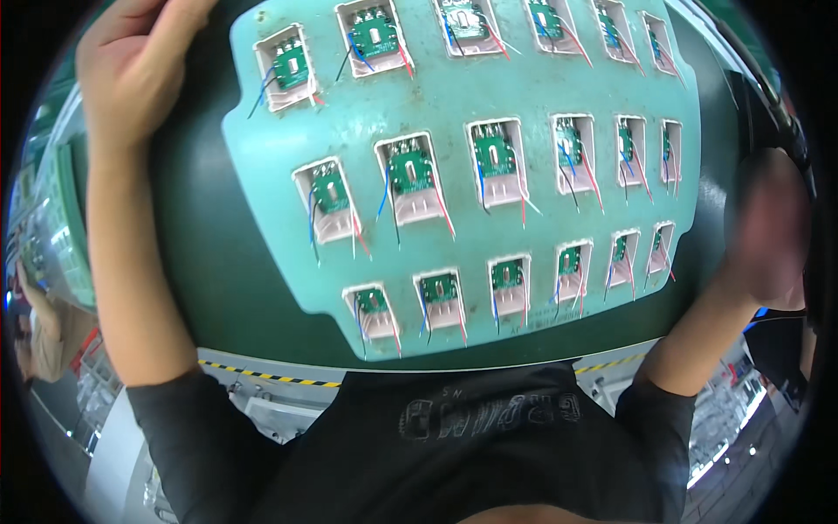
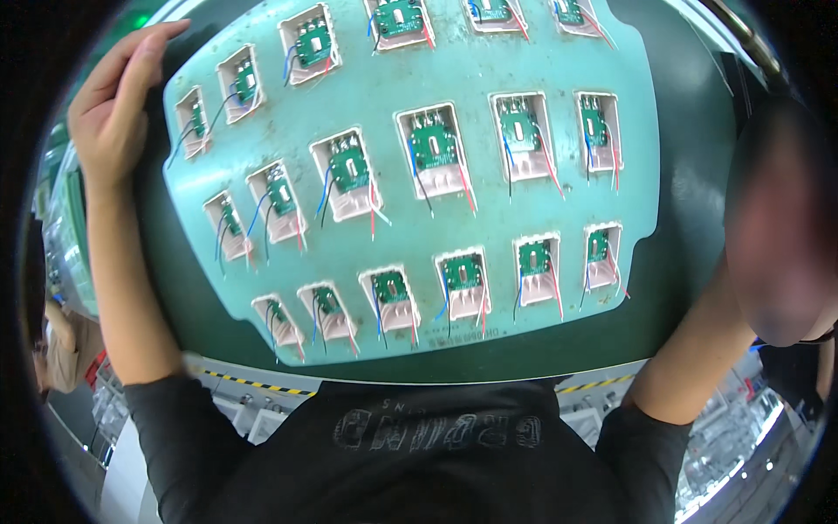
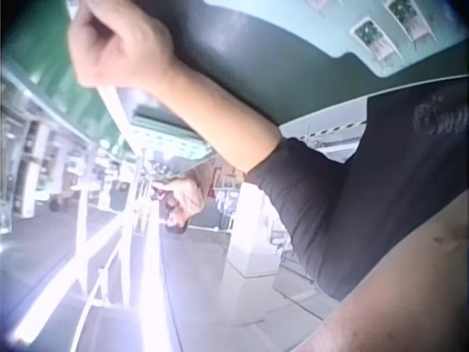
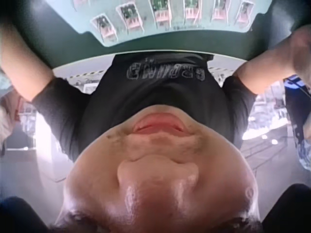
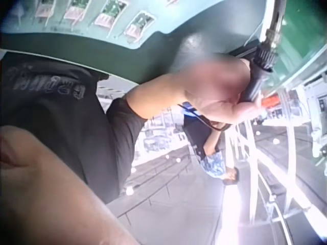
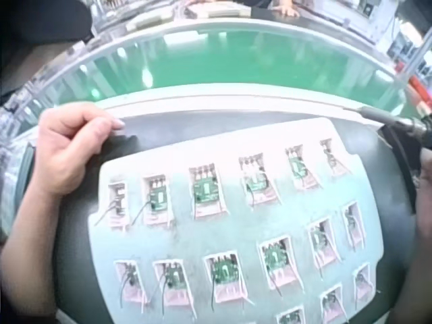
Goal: Soldering small electronic components onto PCBs in an assembly line environment.
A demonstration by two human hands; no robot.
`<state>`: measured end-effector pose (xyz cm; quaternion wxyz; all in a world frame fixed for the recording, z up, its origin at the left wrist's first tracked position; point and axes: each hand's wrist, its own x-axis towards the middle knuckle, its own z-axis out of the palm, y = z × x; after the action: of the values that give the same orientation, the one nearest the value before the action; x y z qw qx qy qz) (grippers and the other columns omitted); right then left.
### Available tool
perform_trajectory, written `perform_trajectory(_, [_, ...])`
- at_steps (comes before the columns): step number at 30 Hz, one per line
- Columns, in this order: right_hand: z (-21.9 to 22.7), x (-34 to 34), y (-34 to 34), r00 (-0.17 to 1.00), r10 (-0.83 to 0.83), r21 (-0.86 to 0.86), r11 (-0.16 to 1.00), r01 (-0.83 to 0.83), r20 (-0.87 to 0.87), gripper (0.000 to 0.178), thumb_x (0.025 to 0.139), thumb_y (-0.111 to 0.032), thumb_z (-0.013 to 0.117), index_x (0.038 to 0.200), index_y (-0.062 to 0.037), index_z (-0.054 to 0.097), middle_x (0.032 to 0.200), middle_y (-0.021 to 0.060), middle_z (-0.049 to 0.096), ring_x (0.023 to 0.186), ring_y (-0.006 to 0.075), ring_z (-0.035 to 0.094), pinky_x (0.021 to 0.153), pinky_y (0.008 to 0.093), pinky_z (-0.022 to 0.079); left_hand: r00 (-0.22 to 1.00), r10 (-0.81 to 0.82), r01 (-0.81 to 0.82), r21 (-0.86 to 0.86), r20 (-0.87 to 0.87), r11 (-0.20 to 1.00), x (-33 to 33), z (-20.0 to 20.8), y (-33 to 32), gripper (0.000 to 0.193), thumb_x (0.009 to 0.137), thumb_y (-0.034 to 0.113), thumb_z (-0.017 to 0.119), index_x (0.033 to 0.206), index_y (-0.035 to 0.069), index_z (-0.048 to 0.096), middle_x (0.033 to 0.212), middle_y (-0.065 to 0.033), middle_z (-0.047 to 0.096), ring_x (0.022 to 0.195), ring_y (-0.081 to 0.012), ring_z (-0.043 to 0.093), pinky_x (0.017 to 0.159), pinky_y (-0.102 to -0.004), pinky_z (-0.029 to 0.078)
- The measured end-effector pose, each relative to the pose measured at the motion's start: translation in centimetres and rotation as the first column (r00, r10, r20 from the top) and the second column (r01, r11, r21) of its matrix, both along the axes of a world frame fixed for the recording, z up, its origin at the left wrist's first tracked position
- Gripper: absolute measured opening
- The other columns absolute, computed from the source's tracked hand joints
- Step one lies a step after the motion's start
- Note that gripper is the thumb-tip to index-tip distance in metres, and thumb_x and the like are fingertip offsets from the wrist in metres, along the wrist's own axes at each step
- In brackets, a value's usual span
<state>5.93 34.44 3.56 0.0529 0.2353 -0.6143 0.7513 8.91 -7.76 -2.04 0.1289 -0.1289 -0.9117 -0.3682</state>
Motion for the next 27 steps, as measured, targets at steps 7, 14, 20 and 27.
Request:
perform_trajectory(7, [1.2, -1.3, 3.9, 0.989, 0.132, 0.148, 0.979, -0.14, 0.063, 0.033, 0.077, -0.033, 0.055, 0.092, -0.0064, 0.068, 0.082, 0.0049, 0.064, 0.062, 0.0092, 0.045, 0.069, 0.0286, 0.03, 0.998, -0.024, 0.029, -0.084, 0.057, 0.996, 0.3, 0.3, -3.2, 0.031, 0.094, 0.025, 0.051, 0.109, 0.001, 0.062, 0.113, -0.0051, 0.061, 0.087, -0.0101, 0.048, 0.086, -0.021, 0.036])
perform_trajectory(14, [1.1, -1.4, 3.4, 0.989, 0.126, 0.138, 0.981, -0.136, 0.078, 0.031, 0.077, -0.03, 0.054, 0.09, -0.0068, 0.069, 0.083, 0.0052, 0.066, 0.06, 0.0084, 0.045, 0.065, 0.0282, 0.027, 0.987, 0.002, 0.017, -0.116, 0.159, 0.993, 0.3, 0.0, -3.1, 0.034, 0.095, 0.026, 0.048, 0.114, 0.001, 0.061, 0.119, -0.0068, 0.059, 0.101, -0.0133, 0.051, 0.093, -0.0226, 0.034])
perform_trajectory(20, [0.8, -1.3, 3.6, 0.989, 0.13, 0.107, 0.985, -0.138, 0.074, 0.032, 0.078, -0.03, 0.053, 0.091, -0.0051, 0.069, 0.083, 0.0072, 0.066, 0.06, 0.0087, 0.044, 0.064, 0.0281, 0.027, 0.99, -0.026, 0.042, -0.114, 0.136, 0.993, 0.3, 0.1, -2.8, 0.033, 0.095, 0.024, 0.049, 0.114, 0.0, 0.06, 0.118, -0.0083, 0.059, 0.104, -0.0147, 0.052, 0.095, -0.024, 0.035])
perform_trajectory(27, [0.5, -1.2, 4.0, 0.992, 0.107, 0.115, 0.987, -0.113, 0.06, 0.035, 0.077, -0.033, 0.054, 0.092, -0.0037, 0.067, 0.078, 0.0077, 0.062, 0.059, 0.009, 0.043, 0.065, 0.0267, 0.029, 0.992, -0.059, 0.072, -0.11, 0.115, 0.991, 0.2, 0.3, -2.3, 0.031, 0.095, 0.022, 0.049, 0.113, -0.001, 0.06, 0.117, -0.01, 0.06, 0.107, -0.0162, 0.053, 0.097, -0.0256, 0.035])
